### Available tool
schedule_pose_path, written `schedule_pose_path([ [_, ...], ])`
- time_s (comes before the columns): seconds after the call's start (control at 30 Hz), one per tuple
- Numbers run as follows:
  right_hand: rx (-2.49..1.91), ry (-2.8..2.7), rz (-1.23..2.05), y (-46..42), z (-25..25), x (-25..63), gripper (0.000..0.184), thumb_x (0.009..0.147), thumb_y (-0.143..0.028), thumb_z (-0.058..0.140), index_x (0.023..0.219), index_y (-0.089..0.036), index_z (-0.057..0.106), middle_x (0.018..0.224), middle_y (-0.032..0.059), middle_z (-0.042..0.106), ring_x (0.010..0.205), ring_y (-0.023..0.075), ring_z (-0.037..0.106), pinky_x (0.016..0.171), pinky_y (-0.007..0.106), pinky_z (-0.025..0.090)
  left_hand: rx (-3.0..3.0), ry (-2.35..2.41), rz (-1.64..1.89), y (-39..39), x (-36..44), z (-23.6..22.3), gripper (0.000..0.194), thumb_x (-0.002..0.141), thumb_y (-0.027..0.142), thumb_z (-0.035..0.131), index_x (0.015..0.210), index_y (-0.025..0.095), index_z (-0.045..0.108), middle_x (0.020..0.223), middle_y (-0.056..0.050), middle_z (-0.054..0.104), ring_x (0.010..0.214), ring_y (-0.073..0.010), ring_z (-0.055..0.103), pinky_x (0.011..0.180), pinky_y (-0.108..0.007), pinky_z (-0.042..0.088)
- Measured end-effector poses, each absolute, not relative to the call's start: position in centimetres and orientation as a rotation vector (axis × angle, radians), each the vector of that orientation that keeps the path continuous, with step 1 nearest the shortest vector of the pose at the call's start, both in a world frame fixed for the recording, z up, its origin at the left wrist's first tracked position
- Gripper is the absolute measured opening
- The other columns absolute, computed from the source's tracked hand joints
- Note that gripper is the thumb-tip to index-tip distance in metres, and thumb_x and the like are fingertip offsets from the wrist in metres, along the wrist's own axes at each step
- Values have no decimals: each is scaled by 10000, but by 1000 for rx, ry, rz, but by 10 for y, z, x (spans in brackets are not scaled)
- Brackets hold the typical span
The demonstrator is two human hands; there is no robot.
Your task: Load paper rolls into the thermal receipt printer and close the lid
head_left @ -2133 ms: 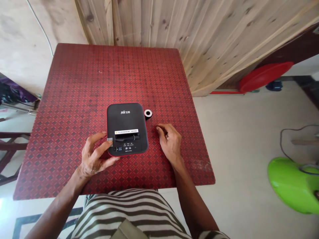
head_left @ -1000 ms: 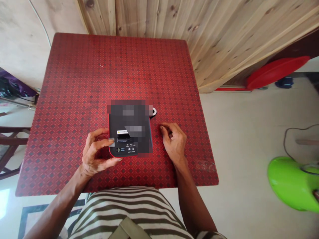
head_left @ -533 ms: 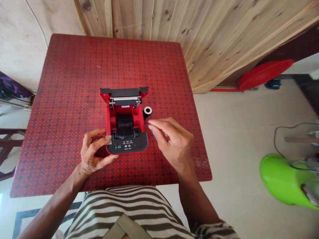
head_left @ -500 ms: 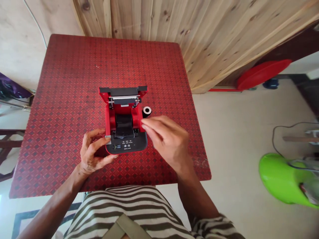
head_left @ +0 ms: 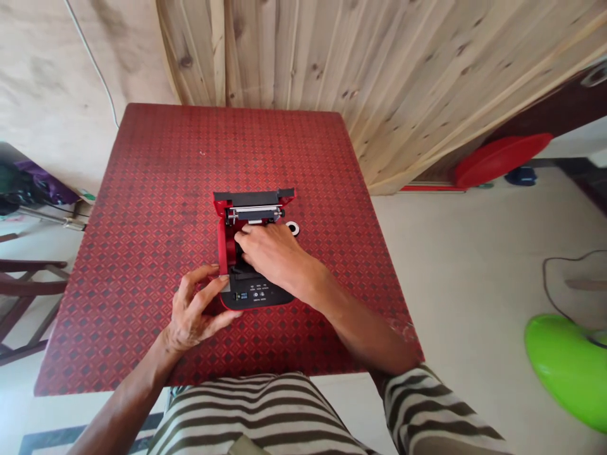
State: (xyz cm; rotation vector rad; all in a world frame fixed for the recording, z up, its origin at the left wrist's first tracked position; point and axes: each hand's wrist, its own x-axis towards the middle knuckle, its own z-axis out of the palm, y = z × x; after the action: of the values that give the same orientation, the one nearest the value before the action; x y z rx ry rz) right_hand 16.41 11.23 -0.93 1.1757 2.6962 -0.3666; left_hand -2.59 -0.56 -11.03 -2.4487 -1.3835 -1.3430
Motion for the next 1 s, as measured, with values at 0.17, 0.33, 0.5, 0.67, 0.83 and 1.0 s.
schedule_pose_path([
  [0.17, 1276, 3045, -532, 97, -5, 191, 183, 1021, -186, 635, 1152, -154, 758, 1126, 96, 798, 908, 243, 772, 749, 371, 570, -2438, -1373, -1345, -4, -26, -110, 685, 928, 477, 797, 1490, 170, 552, 1272, -169, 687, 1148, -255, 707, 901, -353, 637],
  [0.33, 1621, 3330, -1414, 77, -14, 248, 216, 931, -252, 802, 1141, -240, 752, 1089, 15, 775, 717, 100, 642, 585, 239, 503, -2437, -1349, -1365, -2, -27, -111, 724, 918, 493, 804, 1493, 132, 552, 1254, -178, 687, 1151, -263, 701, 943, -370, 624],
  [0.5, 2179, 2965, -1749, 53, -57, 297, 214, 870, -265, 844, 1074, -273, 776, 1034, 3, 720, 741, 118, 616, 614, 259, 487, -2437, -1344, -1350, 0, -27, -113, 753, 914, 505, 804, 1513, 134, 540, 1302, -190, 678, 1186, -284, 690, 977, -404, 616],
  [0.67, 2161, 2795, -1681, 33, -98, 292, 208, 888, -242, 762, 1095, -243, 763, 1024, 29, 779, 887, 182, 711, 804, 332, 565, -2442, -1397, -1332, 1, -27, -113, 789, 936, 566, 752, 1574, 189, 482, 1409, -191, 654, 1255, -312, 677, 1018, -465, 613],
  [0.83, 2023, 2863, -1573, 35, -101, 274, 190, 910, -214, 687, 1091, -214, 746, 992, 37, 787, 832, 172, 715, 801, 329, 574, -2465, -1402, -1266, 1, -30, -113, 825, 924, 557, 765, 1594, 193, 449, 1384, -191, 662, 1244, -322, 677, 1004, -473, 617],
  [1.0, 2046, 2857, -1585, 36, -97, 285, 183, 884, -194, 704, 1063, -211, 739, 961, 21, 779, 813, 160, 710, 777, 308, 571, -2467, -1385, -1273, 2, -30, -114, 825, 921, 550, 766, 1580, 153, 470, 1331, -196, 672, 1209, -323, 674, 987, -453, 604],
])
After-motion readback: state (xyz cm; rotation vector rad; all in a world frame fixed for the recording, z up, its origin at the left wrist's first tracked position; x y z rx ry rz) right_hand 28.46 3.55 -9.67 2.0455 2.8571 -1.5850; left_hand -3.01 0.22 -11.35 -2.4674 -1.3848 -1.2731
